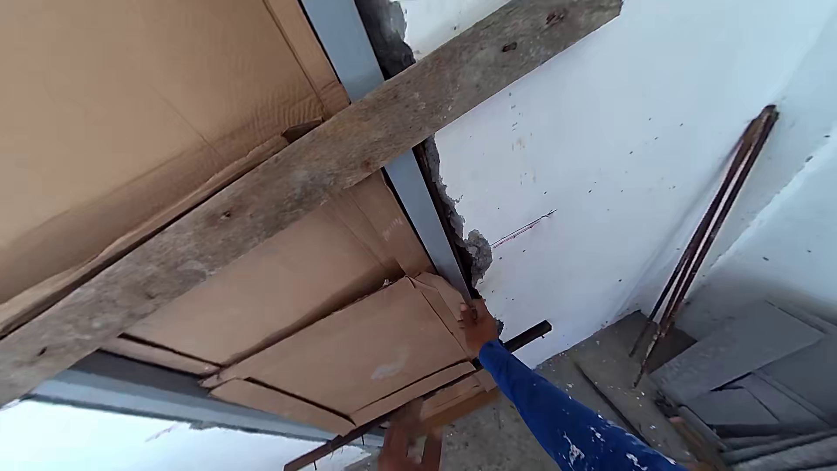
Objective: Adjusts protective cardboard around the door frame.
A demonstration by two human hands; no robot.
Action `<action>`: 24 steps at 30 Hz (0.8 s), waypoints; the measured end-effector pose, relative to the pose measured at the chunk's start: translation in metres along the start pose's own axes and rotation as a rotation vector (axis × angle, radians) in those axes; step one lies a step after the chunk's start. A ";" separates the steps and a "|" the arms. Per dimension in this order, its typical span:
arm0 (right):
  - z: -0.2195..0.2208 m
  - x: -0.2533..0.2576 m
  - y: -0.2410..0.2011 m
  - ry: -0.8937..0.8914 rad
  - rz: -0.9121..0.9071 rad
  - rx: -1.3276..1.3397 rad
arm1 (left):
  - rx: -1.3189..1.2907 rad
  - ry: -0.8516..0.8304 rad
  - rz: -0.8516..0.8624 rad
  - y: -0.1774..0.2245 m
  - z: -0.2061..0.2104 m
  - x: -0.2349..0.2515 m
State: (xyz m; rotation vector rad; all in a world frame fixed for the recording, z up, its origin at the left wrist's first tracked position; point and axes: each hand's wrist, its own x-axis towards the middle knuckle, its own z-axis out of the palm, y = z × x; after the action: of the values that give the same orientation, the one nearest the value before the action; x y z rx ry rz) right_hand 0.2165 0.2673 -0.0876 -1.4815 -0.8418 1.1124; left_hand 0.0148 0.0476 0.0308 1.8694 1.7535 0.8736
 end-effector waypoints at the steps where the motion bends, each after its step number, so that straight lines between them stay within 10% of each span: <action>1: 0.000 -0.002 0.003 0.006 -0.017 -0.001 | 0.120 -0.016 0.142 0.026 -0.005 0.047; 5: 0.000 -0.021 0.013 0.046 -0.070 -0.024 | 0.695 -0.045 0.497 0.087 -0.003 0.180; 12: -0.001 -0.028 0.010 0.103 -0.090 -0.060 | 1.081 -0.441 0.545 0.103 0.033 0.264; 24: 0.022 0.001 -0.005 0.349 -0.125 -0.150 | 0.944 0.043 0.853 0.061 0.051 0.273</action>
State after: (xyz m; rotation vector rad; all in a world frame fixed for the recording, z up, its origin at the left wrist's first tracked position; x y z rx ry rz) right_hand 0.1966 0.2757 -0.0833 -1.6625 -0.7706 0.6833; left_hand 0.0945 0.3166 0.0783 3.3589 1.4584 0.2819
